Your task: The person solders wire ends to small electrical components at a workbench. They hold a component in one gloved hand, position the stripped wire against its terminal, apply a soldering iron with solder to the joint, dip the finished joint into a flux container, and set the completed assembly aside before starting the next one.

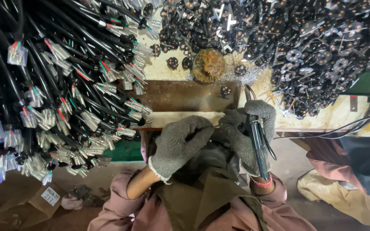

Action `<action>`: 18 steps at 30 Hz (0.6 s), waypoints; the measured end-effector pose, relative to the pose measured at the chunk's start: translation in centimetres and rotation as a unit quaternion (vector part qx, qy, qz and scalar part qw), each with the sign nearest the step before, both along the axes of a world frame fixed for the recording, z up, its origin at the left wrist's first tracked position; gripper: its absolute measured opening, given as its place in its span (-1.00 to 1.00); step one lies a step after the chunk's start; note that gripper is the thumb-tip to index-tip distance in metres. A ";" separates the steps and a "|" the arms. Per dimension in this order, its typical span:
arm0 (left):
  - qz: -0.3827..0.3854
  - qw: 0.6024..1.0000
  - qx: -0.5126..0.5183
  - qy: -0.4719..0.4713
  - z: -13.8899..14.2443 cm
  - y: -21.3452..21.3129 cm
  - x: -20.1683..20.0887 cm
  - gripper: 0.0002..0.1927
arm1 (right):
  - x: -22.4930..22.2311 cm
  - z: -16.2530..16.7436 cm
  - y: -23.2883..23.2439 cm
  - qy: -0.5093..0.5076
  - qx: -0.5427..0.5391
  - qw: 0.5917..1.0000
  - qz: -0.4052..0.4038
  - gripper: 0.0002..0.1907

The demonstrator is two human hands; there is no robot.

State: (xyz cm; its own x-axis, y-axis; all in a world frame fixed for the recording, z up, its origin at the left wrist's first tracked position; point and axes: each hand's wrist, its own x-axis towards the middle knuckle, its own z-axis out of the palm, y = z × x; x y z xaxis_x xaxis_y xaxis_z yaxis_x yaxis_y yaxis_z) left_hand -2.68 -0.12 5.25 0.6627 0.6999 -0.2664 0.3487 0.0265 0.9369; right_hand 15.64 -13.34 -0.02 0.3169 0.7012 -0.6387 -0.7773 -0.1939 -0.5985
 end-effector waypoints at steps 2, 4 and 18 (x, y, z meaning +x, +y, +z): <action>0.032 0.998 -0.056 -0.004 -0.4 -0.5 0.3 -0.85 | -0.3 -1.0 -0.7 -0.329 -0.034 0.931 0.152 -0.57; 0.052 0.996 -0.075 -0.005 -0.9 -0.9 0.6 -0.85 | -0.8 -2.0 -0.5 0.039 -0.031 0.997 -0.066 -0.60; 0.120 0.971 0.167 0.125 -1.0 5.0 2.1 -0.84 | -1.1 -0.8 5.7 -0.585 0.048 0.809 0.011 -0.58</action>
State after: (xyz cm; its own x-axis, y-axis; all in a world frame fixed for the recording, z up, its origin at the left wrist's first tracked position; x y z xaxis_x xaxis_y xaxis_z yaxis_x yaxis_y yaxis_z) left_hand -0.62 4.86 4.29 0.4133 0.9014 -0.1291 0.5876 -0.1557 0.7941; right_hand 14.56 -7.60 -0.78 0.6525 0.7433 0.1475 0.3360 -0.1093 -0.9355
